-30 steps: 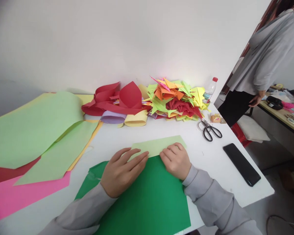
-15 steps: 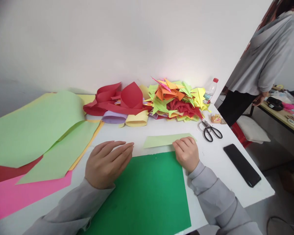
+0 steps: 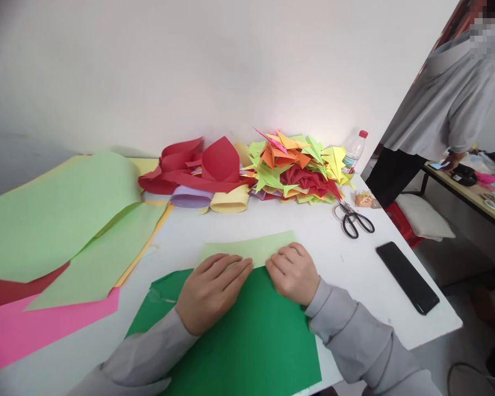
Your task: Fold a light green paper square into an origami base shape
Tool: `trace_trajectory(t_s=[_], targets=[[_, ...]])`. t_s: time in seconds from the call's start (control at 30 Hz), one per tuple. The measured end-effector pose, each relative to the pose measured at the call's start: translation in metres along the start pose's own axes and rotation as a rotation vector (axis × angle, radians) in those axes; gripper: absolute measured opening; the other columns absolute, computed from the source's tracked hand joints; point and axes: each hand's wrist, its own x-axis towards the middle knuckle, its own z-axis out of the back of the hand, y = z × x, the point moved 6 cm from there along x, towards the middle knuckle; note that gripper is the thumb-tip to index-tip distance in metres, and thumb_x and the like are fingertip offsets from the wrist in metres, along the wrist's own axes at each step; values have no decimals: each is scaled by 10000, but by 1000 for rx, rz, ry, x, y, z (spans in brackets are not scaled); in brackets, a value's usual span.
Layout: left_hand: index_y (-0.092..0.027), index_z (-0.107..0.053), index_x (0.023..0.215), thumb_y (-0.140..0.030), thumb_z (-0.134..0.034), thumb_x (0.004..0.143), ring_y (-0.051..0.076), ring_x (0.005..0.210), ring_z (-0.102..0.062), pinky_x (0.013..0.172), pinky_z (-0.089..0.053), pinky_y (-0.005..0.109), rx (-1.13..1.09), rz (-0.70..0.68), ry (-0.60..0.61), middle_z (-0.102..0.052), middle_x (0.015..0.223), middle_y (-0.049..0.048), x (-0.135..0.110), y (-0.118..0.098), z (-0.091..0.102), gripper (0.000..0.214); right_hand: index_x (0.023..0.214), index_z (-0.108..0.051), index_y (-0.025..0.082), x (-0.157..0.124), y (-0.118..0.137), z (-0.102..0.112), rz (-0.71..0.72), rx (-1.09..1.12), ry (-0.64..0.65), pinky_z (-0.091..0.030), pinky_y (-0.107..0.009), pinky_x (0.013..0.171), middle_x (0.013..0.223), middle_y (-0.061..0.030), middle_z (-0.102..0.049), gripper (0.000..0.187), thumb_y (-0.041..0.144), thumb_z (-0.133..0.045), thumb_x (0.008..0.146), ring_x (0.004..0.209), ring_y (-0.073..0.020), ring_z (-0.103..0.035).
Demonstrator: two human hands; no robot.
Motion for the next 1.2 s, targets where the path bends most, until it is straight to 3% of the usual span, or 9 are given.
trace_trajectory(t_s=[0.3, 0.47, 0.57, 0.73, 0.9, 1.2], targets=[[-144, -667, 903, -26, -579, 798, 230, 811, -649, 742, -487, 385, 58, 25, -82, -738, 874, 76, -3, 22, 14, 181, 915, -647, 172, -16, -46, 7, -170, -70, -34, -407, -356, 722, 849, -42, -716, 164, 77, -576, 803, 796, -189, -567], [-144, -655, 876, -12, -621, 773, 220, 782, -655, 713, -496, 361, 93, 45, -127, -740, 829, 62, -3, 31, 20, 171, 851, -664, 191, -25, -64, 8, -341, -79, -99, -410, -351, 718, 786, -45, -704, 153, 88, -556, 818, 767, -185, -569], [-128, -652, 869, -10, -628, 769, 221, 773, -654, 704, -497, 360, 96, 48, -128, -739, 818, 69, -3, 31, 21, 157, 886, -662, 184, -24, -62, 10, -372, -3, -115, -430, -353, 740, 814, -55, -703, 134, 115, -557, 838, 787, -189, -576], [-140, -660, 898, -29, -578, 806, 220, 798, -650, 728, -497, 374, 52, 33, -104, -735, 864, 76, -4, 24, 16, 166, 1095, -624, 160, -14, -39, 2, -237, 86, 12, -447, -367, 798, 992, -100, -693, 248, 224, -592, 857, 933, -213, -574], [-154, -655, 971, -39, -548, 827, 225, 828, -665, 752, -505, 386, -2, 10, -88, -736, 897, 81, -7, 23, 12, 212, 986, -663, 200, -17, -39, 3, -217, 53, -52, -435, -341, 754, 892, -49, -717, 186, 109, -567, 855, 871, -183, -580], [-208, -649, 938, -58, -573, 804, 219, 744, -683, 687, -517, 359, 129, 92, -113, -741, 796, 34, -16, 55, 16, 215, 932, -670, 187, -27, -58, 8, -352, 14, -142, -439, -333, 729, 846, -53, -721, 135, 119, -618, 829, 808, -191, -578]])
